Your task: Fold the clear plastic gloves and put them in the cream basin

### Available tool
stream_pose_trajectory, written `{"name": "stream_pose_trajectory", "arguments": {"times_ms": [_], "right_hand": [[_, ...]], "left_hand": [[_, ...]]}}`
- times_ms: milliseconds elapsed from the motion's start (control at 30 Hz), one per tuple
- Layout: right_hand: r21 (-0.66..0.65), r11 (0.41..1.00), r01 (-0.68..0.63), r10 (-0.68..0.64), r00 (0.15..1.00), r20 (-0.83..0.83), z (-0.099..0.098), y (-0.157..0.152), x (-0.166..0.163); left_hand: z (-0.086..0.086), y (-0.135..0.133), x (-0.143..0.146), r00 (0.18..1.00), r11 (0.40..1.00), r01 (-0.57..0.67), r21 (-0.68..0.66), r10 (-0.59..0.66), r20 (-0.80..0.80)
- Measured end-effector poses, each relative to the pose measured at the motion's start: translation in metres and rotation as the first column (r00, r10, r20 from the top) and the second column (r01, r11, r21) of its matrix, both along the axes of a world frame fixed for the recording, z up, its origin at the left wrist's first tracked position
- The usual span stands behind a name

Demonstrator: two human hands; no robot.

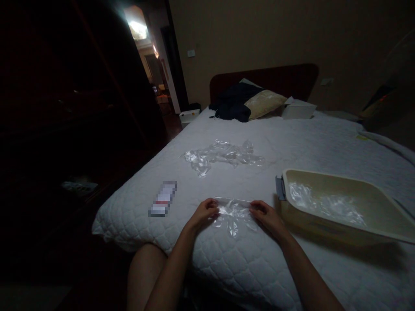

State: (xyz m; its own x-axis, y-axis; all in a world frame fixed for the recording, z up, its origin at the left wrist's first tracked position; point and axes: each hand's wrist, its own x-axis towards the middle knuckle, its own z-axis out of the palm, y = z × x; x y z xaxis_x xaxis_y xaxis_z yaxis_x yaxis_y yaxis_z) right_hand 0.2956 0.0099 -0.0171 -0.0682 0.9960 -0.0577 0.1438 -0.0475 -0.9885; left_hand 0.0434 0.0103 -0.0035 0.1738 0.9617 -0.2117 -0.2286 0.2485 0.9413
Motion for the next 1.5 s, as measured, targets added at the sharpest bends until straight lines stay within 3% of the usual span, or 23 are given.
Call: {"name": "stream_pose_trajectory", "arguments": {"times_ms": [100, 300, 500, 800, 1033, 1233, 1500], "right_hand": [[0.014, 1.0, 0.0, -0.001, 0.999, 0.053, 0.004, -0.001, 0.001], [0.012, 0.999, -0.046, 0.045, 0.997, 0.066, 0.005, -0.002, 0.0], [0.063, 0.998, 0.022, -0.03, 0.991, 0.13, 0.007, -0.004, -0.001], [-0.027, 0.998, -0.052, 0.054, 0.997, 0.064, 0.007, -0.004, 0.0], [-0.024, 0.998, -0.062, 0.064, 0.994, 0.093, 0.011, -0.006, -0.002], [0.05, 0.998, -0.048, 0.045, 0.996, 0.073, 0.008, -0.007, -0.001], [0.108, 0.994, 0.007, -0.006, 1.0, -0.007, 0.012, -0.009, -0.001]], "left_hand": [[0.0, -0.003, 0.0, 0.999, 1.0, -0.006, 0.019, 0.005, 0.054], [-0.003, -0.002, 0.001, 0.998, 0.995, -0.052, 0.083, 0.055, -0.037], [-0.006, -0.003, 0.001, 0.996, 0.992, -0.055, 0.117, 0.062, -0.057], [-0.01, -0.004, 0.003, 0.989, 0.982, -0.144, 0.12, 0.145, -0.003], [-0.001, -0.01, -0.003, 0.999, 0.999, -0.03, 0.032, 0.029, 0.03], [-0.004, -0.008, -0.007, 0.998, 0.994, 0.002, 0.108, 0.004, -0.056], [0.005, -0.012, -0.004, 0.992, 0.976, -0.004, 0.218, 0.032, -0.124]]}}
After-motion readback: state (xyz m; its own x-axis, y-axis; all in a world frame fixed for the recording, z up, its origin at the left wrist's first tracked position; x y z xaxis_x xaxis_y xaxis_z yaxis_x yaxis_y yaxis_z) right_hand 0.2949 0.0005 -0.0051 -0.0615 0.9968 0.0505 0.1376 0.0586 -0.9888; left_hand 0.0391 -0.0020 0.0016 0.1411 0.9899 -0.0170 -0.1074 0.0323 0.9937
